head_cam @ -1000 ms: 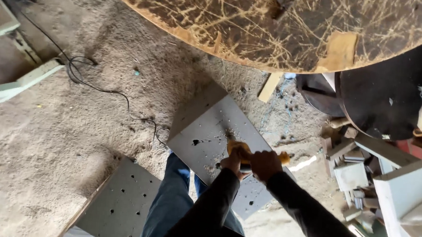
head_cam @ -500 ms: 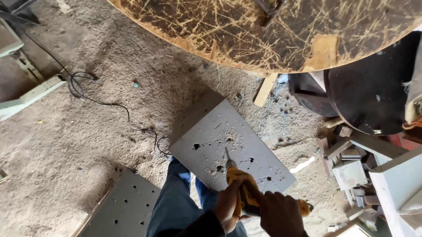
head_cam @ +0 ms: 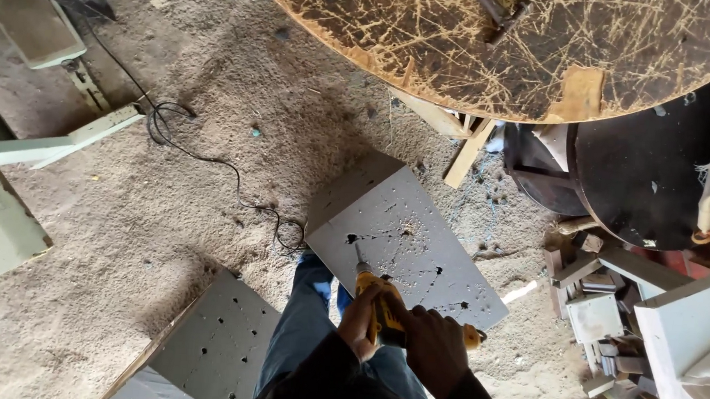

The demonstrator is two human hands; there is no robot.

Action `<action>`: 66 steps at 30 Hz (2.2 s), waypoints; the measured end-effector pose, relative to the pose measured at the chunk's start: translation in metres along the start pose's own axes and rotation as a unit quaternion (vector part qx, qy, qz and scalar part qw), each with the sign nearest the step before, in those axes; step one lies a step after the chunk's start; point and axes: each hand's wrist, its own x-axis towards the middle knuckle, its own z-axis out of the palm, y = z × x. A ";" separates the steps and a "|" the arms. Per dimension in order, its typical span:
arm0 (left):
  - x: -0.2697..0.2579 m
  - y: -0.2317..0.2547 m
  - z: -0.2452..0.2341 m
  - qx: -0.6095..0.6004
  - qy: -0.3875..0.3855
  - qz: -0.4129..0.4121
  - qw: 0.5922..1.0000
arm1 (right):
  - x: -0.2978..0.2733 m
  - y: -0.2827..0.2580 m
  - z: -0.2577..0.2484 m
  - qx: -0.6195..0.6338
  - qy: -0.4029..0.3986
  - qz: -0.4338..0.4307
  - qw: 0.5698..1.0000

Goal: Using a power drill to create a series of holes in a grey foam block for upholstery preparation.

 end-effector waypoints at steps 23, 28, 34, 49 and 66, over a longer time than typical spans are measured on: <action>0.030 0.050 -0.004 0.056 0.014 -0.024 0.998 | 0.058 -0.008 0.036 -0.035 -0.017 0.012 0.999; 0.033 0.049 -0.003 0.042 0.008 -0.029 0.999 | 0.062 -0.006 0.031 -0.038 -0.031 0.021 0.999; 0.037 0.049 -0.005 0.045 -0.013 -0.022 0.999 | 0.064 -0.003 0.034 -0.054 -0.019 0.005 0.998; 0.062 0.044 0.001 -0.030 0.024 0.013 0.999 | 0.075 0.004 0.022 -0.108 -0.033 -0.028 0.993; 0.040 0.040 0.012 -0.004 0.115 0.016 0.993 | 0.085 -0.006 0.002 -0.273 -0.025 -0.137 0.952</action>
